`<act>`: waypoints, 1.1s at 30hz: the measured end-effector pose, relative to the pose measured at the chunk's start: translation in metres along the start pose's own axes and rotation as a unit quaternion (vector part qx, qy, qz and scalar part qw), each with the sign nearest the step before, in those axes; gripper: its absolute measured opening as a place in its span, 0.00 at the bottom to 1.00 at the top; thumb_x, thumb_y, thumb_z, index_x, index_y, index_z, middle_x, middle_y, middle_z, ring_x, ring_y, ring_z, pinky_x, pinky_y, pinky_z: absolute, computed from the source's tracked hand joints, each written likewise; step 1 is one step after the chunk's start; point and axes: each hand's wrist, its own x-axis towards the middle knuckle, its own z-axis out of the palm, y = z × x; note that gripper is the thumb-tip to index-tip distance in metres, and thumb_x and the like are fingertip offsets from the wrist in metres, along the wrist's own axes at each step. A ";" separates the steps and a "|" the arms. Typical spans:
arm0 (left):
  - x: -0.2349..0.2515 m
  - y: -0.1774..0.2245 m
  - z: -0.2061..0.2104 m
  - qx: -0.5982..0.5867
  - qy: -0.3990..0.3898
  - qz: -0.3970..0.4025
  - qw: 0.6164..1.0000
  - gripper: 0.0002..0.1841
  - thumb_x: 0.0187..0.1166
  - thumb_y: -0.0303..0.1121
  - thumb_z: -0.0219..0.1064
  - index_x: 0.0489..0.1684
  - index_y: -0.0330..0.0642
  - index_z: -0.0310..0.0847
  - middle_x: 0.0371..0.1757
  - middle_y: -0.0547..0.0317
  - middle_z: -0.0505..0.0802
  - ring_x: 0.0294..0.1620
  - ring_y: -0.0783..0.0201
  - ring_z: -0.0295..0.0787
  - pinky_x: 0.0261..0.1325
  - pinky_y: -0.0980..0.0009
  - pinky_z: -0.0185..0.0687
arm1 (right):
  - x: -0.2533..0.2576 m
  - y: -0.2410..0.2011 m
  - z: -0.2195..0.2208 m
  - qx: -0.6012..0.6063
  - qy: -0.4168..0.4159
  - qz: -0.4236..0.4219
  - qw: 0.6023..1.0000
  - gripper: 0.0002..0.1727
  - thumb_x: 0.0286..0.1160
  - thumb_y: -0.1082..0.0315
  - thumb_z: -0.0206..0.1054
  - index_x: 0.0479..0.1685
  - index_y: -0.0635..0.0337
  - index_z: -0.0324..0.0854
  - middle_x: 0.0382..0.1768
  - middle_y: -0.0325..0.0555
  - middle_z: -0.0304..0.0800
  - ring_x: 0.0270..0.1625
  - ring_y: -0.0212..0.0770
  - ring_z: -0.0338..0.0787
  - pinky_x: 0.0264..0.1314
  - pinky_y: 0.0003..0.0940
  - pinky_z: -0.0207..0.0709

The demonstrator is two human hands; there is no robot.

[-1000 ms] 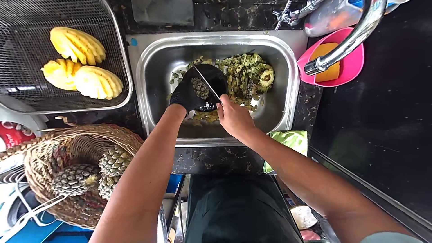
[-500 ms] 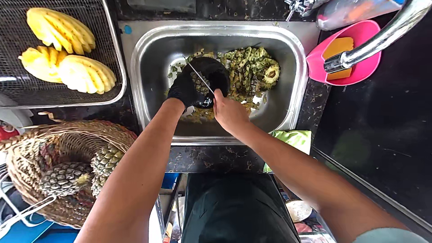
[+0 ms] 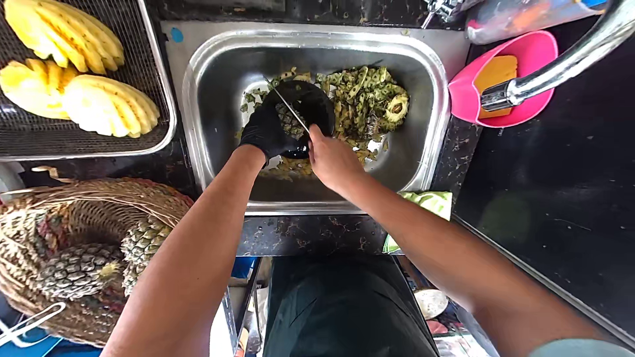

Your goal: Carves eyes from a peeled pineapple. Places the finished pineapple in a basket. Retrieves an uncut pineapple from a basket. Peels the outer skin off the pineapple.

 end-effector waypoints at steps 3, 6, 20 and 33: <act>-0.001 0.005 0.002 0.003 0.004 -0.017 1.000 0.69 0.32 0.47 0.95 0.89 0.49 0.54 0.78 0.39 0.78 0.76 0.39 0.78 0.70 0.38 0.79 | -0.024 0.021 0.015 -0.020 -0.015 0.014 1.000 0.13 0.94 0.55 0.48 0.64 0.50 0.68 0.30 0.47 0.87 0.34 0.54 0.93 0.31 0.52 0.85; -0.002 0.010 0.004 0.011 0.003 -0.035 0.999 0.69 0.32 0.47 0.95 0.88 0.46 0.55 0.78 0.37 0.76 0.74 0.37 0.79 0.68 0.37 0.81 | 0.009 0.011 0.010 0.001 -0.016 0.005 1.000 0.16 0.92 0.58 0.49 0.70 0.49 0.68 0.34 0.50 0.90 0.39 0.58 0.95 0.35 0.57 0.86; 0.000 -0.002 0.001 -0.021 0.003 -0.016 1.000 0.72 0.30 0.51 0.95 0.90 0.51 0.53 0.78 0.39 0.77 0.78 0.40 0.75 0.75 0.38 0.73 | 0.035 0.007 0.006 0.012 -0.038 -0.013 0.999 0.17 0.92 0.58 0.49 0.75 0.45 0.65 0.40 0.50 0.91 0.44 0.59 0.95 0.37 0.59 0.86; 0.015 -0.027 0.000 -0.056 0.005 -0.008 0.998 0.68 0.27 0.57 0.94 0.81 0.37 0.63 0.76 0.36 0.74 0.78 0.40 0.71 0.76 0.39 0.71 | 0.034 0.050 0.032 -0.006 -0.032 -0.027 0.999 0.22 0.88 0.68 0.54 0.79 0.46 0.66 0.35 0.56 0.91 0.39 0.64 0.94 0.34 0.62 0.84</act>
